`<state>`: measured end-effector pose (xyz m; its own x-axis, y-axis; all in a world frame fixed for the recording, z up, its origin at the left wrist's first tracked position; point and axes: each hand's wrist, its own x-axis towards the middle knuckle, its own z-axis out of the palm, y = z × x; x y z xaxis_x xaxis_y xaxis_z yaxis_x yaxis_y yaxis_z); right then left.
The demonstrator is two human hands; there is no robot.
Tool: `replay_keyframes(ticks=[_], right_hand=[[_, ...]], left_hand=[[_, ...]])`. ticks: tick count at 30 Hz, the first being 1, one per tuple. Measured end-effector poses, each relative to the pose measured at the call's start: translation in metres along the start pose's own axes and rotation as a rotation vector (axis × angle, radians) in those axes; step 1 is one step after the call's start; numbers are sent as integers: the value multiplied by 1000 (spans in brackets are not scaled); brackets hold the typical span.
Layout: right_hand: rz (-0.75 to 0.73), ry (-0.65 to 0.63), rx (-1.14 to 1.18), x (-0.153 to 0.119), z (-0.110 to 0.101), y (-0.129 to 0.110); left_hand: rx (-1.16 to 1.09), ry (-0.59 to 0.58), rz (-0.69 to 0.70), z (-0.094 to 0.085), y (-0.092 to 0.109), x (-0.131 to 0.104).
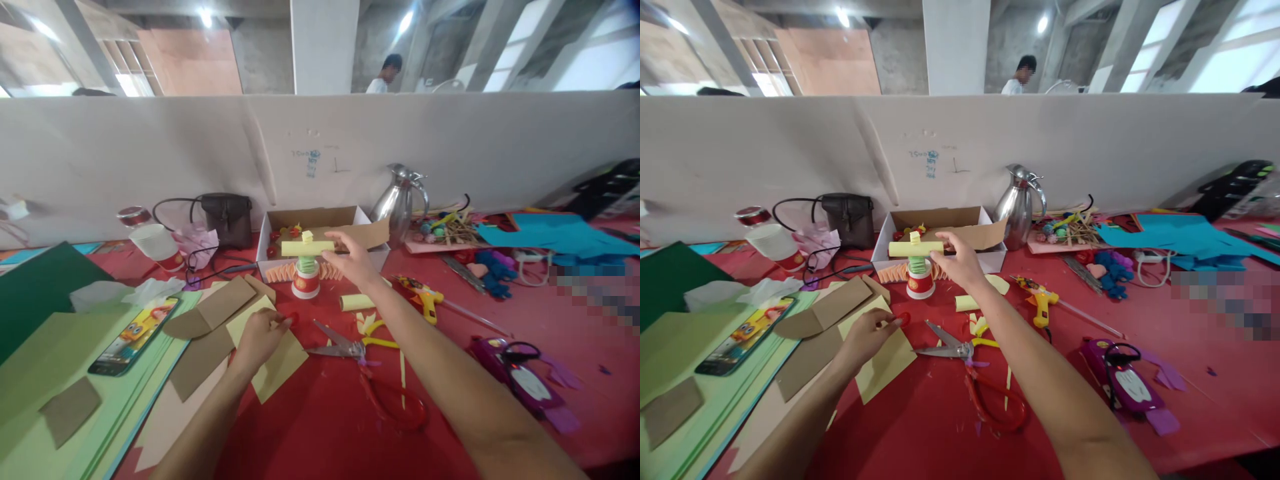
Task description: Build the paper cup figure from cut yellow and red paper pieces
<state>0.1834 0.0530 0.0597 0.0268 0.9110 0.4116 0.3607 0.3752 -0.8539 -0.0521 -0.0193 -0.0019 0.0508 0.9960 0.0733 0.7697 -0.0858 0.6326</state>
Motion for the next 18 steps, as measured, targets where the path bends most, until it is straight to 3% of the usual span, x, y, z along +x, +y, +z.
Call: replay_keyframes(ticks=[3,8,14,18], right_hand=[[-52,-16,-15,-1,0,2],[-120,-58,-38,-5,0,-1],[-154,-117,-86,2,-1,-6],[-161,-145,-170,2,-1,-7]], left_hand=[[153,13,46,6,-4,1],[316,206,99,-2,7,3],[269,82,-6,-10,10,14],[123,327,149,-10,17,19]])
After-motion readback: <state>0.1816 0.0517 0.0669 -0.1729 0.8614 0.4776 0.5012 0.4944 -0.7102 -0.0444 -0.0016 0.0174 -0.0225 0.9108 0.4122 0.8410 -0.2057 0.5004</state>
